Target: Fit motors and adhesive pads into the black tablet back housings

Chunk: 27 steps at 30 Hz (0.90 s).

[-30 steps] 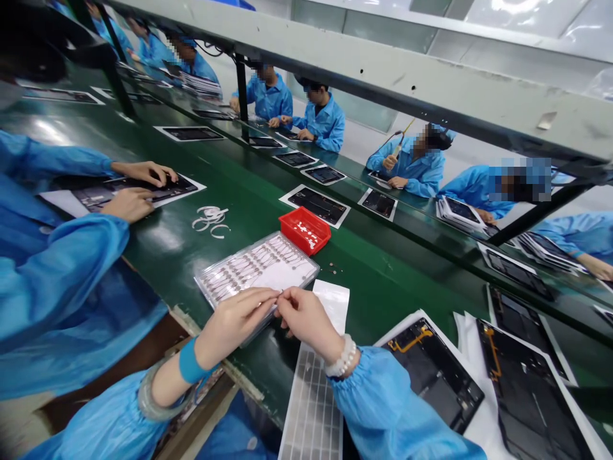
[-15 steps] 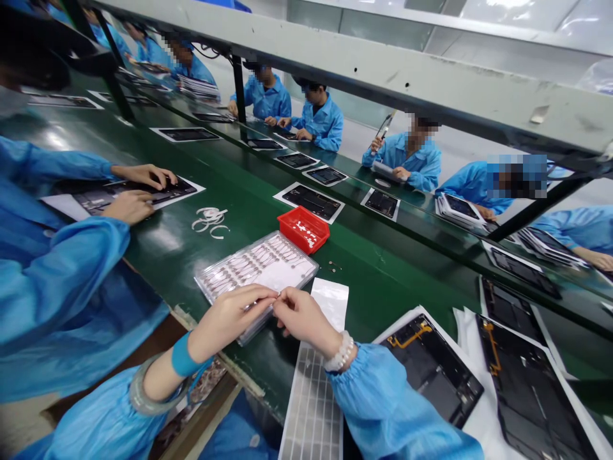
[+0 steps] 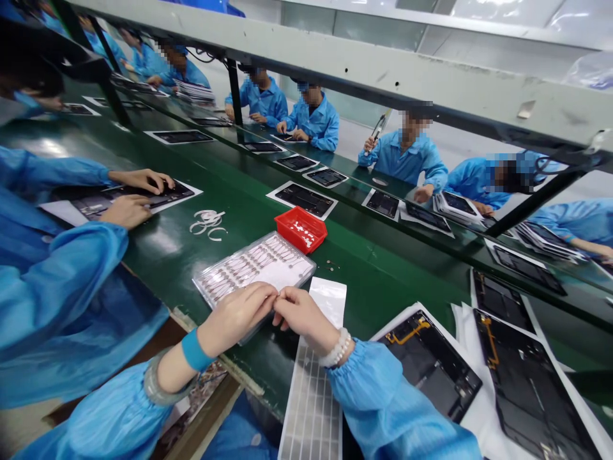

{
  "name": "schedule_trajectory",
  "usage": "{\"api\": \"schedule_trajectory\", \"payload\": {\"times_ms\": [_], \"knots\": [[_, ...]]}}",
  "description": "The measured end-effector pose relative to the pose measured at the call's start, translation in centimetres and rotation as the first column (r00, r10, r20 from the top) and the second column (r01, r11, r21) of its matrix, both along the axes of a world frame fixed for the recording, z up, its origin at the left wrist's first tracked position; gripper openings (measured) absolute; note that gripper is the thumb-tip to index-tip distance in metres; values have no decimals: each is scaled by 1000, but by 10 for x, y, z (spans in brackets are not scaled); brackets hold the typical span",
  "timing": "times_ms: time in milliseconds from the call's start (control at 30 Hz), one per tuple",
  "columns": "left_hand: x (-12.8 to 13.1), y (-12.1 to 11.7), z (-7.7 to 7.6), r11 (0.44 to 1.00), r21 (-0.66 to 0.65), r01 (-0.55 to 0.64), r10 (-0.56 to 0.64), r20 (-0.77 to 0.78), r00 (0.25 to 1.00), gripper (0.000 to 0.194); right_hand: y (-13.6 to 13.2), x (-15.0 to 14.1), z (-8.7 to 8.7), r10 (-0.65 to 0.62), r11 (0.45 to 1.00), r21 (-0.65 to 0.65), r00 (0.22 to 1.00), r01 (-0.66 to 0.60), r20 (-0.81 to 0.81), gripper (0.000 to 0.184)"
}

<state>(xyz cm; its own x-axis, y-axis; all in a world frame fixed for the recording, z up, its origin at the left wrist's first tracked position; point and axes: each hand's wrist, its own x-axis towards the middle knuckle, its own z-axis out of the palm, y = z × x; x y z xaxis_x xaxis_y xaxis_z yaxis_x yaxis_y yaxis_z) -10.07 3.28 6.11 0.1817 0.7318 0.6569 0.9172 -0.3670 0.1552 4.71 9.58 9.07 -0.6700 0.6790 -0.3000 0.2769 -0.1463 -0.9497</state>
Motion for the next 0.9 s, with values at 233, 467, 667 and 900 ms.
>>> {"api": "schedule_trajectory", "payload": {"times_ms": [233,467,667,900], "knots": [[-1,1,19,999,11,-53,54,-34,998,36,0,31,17,41,933,-354,997,-61,-65,10],[67,-25,32,943,-56,327,-317,139,938,21,-21,93,19,25,838,-539,993,-85,-117,13],[119,-33,9,839,-219,498,-389,400,830,17,-68,160,2,-203,979,-6,975,204,-91,22],[169,-32,-5,730,-239,641,-524,405,749,20,-96,207,-19,-405,833,358,906,422,-125,20]]}}
